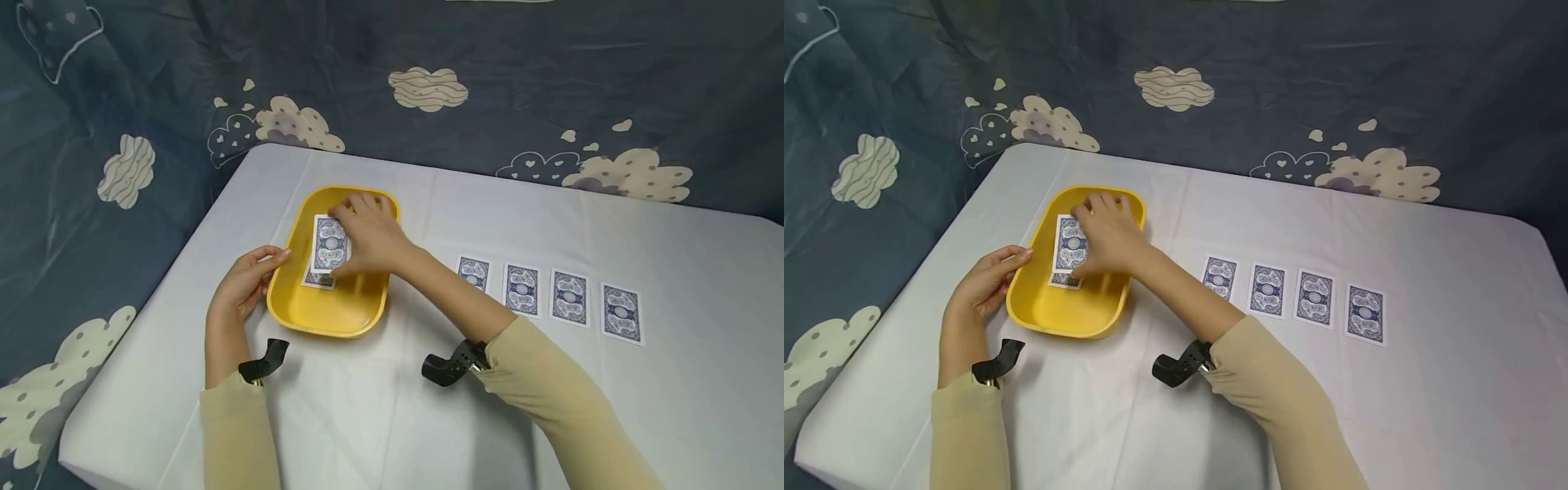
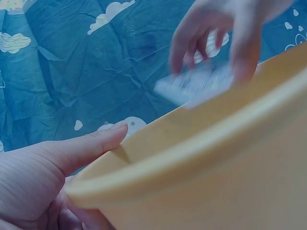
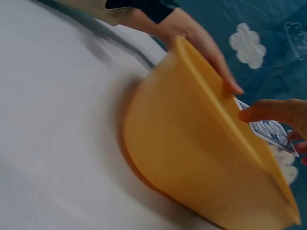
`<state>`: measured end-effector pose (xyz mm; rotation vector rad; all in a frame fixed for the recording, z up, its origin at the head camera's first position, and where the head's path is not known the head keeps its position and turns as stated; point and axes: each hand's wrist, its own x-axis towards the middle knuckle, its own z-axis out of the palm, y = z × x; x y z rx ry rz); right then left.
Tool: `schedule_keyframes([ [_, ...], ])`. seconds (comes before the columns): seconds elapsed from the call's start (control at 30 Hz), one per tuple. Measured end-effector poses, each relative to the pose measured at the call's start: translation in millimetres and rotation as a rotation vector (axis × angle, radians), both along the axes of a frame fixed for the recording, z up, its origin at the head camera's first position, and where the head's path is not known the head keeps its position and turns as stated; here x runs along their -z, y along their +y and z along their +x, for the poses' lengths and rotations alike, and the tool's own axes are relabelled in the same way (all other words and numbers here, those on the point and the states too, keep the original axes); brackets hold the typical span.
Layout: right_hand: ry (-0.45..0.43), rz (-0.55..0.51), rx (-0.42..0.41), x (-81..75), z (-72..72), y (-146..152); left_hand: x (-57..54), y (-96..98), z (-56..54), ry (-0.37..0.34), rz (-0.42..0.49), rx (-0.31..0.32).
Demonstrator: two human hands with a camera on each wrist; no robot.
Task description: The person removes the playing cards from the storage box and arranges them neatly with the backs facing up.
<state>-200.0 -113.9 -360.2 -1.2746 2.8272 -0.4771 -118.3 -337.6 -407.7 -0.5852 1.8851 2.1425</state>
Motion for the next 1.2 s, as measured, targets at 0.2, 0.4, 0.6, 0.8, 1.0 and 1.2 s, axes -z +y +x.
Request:
schedule_keyframes([
  [0.2, -0.047, -0.096, 0.073, -18.7, -2.4, 56.3, -1.6, 3.0, 2.8, 0.004, 0.01, -0.014],
  [0.4, -0.034, -0.122, 0.137, -18.4, -10.0, 124.4, -4.3, 1.3, 5.0, -0.004, 0.032, -0.014],
  [0.6, -0.076, -0.088, 0.174, -10.3, -15.1, 219.0, -5.7, 5.1, 5.9, -0.018, 0.057, -0.012],
  [0.8, -0.172, 0.017, 0.339, -3.3, 0.4, 321.4, -7.0, 7.1, 8.6, -0.026, 0.066, 0.0],
  [1.0, -0.273, 0.114, 0.447, 16.7, 24.7, 406.1, -7.2, 6.5, 11.8, -0.013, 0.088, 0.01],
  [1.2, -0.291, 0.14, 0.438, 38.9, 43.5, 456.0, -5.8, 6.5, 12.1, -0.001, 0.106, 0.025],
])
